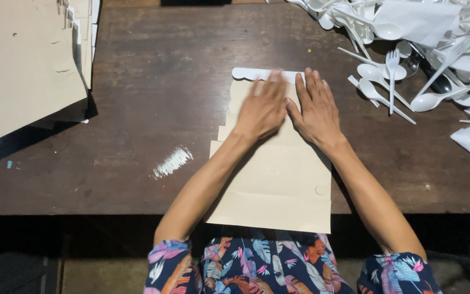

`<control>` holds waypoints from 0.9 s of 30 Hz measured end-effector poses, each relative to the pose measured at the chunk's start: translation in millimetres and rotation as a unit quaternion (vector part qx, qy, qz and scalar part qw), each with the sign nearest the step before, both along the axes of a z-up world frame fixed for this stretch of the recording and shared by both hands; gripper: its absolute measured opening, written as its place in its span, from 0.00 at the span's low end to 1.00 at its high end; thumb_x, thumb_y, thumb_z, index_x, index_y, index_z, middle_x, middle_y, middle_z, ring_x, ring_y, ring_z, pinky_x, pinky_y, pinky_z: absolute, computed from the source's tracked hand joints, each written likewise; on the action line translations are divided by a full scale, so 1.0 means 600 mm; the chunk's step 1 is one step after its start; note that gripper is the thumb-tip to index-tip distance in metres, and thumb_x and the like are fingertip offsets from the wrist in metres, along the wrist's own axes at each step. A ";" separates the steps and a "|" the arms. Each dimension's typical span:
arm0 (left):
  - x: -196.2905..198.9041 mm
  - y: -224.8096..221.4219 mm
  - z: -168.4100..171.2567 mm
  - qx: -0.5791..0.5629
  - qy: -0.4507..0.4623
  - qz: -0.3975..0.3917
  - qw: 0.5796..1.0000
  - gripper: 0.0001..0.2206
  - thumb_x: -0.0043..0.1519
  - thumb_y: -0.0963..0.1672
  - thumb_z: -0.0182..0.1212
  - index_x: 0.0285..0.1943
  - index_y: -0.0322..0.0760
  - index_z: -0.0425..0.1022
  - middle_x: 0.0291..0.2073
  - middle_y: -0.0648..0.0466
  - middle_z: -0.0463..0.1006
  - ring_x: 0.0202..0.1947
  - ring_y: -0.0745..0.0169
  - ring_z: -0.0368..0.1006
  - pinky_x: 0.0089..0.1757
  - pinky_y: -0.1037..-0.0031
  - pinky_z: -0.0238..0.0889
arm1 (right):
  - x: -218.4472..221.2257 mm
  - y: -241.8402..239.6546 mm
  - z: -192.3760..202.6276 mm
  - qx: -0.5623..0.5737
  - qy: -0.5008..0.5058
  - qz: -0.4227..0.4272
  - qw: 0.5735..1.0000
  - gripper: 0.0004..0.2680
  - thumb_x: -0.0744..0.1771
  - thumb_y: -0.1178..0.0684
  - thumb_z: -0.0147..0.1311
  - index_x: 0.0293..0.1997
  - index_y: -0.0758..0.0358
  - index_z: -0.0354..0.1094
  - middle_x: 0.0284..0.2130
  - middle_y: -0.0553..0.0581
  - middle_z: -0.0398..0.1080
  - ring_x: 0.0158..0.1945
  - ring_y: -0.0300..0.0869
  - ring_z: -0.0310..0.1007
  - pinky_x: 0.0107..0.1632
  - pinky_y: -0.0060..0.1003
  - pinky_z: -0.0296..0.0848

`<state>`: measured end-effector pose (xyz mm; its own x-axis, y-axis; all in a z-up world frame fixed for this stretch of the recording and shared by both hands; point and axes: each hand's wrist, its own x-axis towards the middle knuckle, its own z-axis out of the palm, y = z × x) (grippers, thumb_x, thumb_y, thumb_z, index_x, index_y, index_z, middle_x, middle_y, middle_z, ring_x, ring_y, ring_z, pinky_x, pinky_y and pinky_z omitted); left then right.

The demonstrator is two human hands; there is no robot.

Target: The person folds a flat cardboard sheet into a small rectangular box by creasing along pre-scored lines, tucking flaps, and securing tabs. The finished box is placed on top of a stack of similar boxes.

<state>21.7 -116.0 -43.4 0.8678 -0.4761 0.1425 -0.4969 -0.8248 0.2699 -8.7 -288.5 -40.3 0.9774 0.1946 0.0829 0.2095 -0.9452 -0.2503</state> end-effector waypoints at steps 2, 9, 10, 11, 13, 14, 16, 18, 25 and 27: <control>0.008 -0.016 -0.006 -0.003 0.007 -0.071 0.997 0.30 0.66 0.48 0.39 0.78 0.35 0.52 0.75 0.41 0.58 0.76 0.48 0.50 0.70 0.45 0.37 | 0.005 -0.006 -0.012 -0.014 -0.033 0.012 0.999 0.25 0.73 0.39 0.38 0.78 0.64 0.49 0.75 0.69 0.47 0.77 0.56 0.42 0.75 0.51 0.41; 0.021 0.105 0.013 -0.003 0.003 -0.003 1.000 0.30 0.68 0.58 0.39 0.77 0.48 0.61 0.75 0.50 0.58 0.76 0.53 0.50 0.68 0.44 0.39 | -0.003 0.001 0.008 0.009 0.003 -0.009 1.000 0.29 0.73 0.30 0.28 0.77 0.63 0.48 0.75 0.69 0.46 0.78 0.55 0.39 0.76 0.50 0.37; 0.020 0.132 0.030 0.014 -0.001 0.030 0.999 0.32 0.69 0.61 0.37 0.77 0.47 0.61 0.75 0.48 0.57 0.76 0.51 0.49 0.68 0.42 0.36 | -0.001 0.003 0.013 0.010 0.005 -0.009 1.000 0.29 0.73 0.30 0.27 0.77 0.64 0.48 0.75 0.69 0.46 0.78 0.55 0.39 0.75 0.50 0.37; 0.011 0.143 0.038 0.015 -0.001 0.030 0.999 0.32 0.69 0.61 0.37 0.77 0.47 0.61 0.75 0.48 0.57 0.76 0.51 0.49 0.68 0.42 0.36 | -0.005 0.006 0.022 0.011 0.005 -0.009 1.000 0.29 0.73 0.30 0.27 0.77 0.64 0.48 0.75 0.69 0.46 0.78 0.55 0.39 0.75 0.50 0.37; -0.008 0.169 0.056 -0.012 0.032 0.077 0.996 0.40 0.67 0.63 0.43 0.77 0.33 0.56 0.76 0.41 0.54 0.77 0.45 0.46 0.68 0.40 0.27 | -0.011 0.014 0.043 0.016 0.008 -0.013 1.000 0.29 0.73 0.31 0.29 0.76 0.66 0.51 0.72 0.72 0.50 0.77 0.57 0.43 0.75 0.51 0.40; -0.024 0.174 0.069 -0.014 0.026 0.079 0.996 0.40 0.67 0.63 0.43 0.77 0.33 0.56 0.76 0.41 0.54 0.77 0.45 0.46 0.68 0.40 0.27 | -0.002 0.008 0.035 0.014 0.003 -0.011 1.000 0.29 0.73 0.31 0.29 0.76 0.66 0.51 0.72 0.72 0.50 0.77 0.57 0.43 0.75 0.51 0.40; -0.056 0.186 0.094 -0.061 0.106 0.110 0.986 0.46 0.62 0.66 0.44 0.76 0.27 0.56 0.76 0.37 0.51 0.77 0.39 0.42 0.69 0.40 0.24 | 0.017 -0.003 0.021 -0.024 -0.032 -0.008 0.999 0.27 0.73 0.29 0.35 0.71 0.63 0.60 0.65 0.70 0.61 0.72 0.57 0.57 0.71 0.54 0.51; -0.085 0.193 0.111 -0.062 0.116 0.115 0.985 0.47 0.60 0.66 0.50 0.75 0.26 0.57 0.75 0.33 0.52 0.76 0.32 0.42 0.67 0.37 0.28 | 0.057 -0.024 -0.009 -0.070 -0.072 -0.006 0.995 0.24 0.73 0.28 0.36 0.64 0.58 0.64 0.56 0.63 0.64 0.63 0.52 0.64 0.64 0.51 0.57; -0.207 0.198 0.144 -0.012 0.159 0.173 0.972 0.62 0.39 0.67 0.73 0.70 0.16 0.58 0.62 0.26 0.60 0.64 0.21 0.54 0.58 0.37 0.55 | 0.126 -0.053 -0.009 -0.184 -0.174 0.009 0.967 0.15 0.76 0.39 0.43 0.44 0.53 0.74 0.33 0.53 0.70 0.41 0.48 0.76 0.44 0.48 0.68; -0.207 0.201 0.135 0.008 0.172 0.174 0.970 0.64 0.37 0.68 0.74 0.70 0.16 0.56 0.61 0.27 0.59 0.63 0.23 0.54 0.56 0.38 0.57 | 0.133 -0.072 -0.010 -0.149 -0.138 -0.003 0.979 0.16 0.76 0.39 0.42 0.43 0.56 0.74 0.31 0.56 0.71 0.38 0.52 0.77 0.41 0.51 0.70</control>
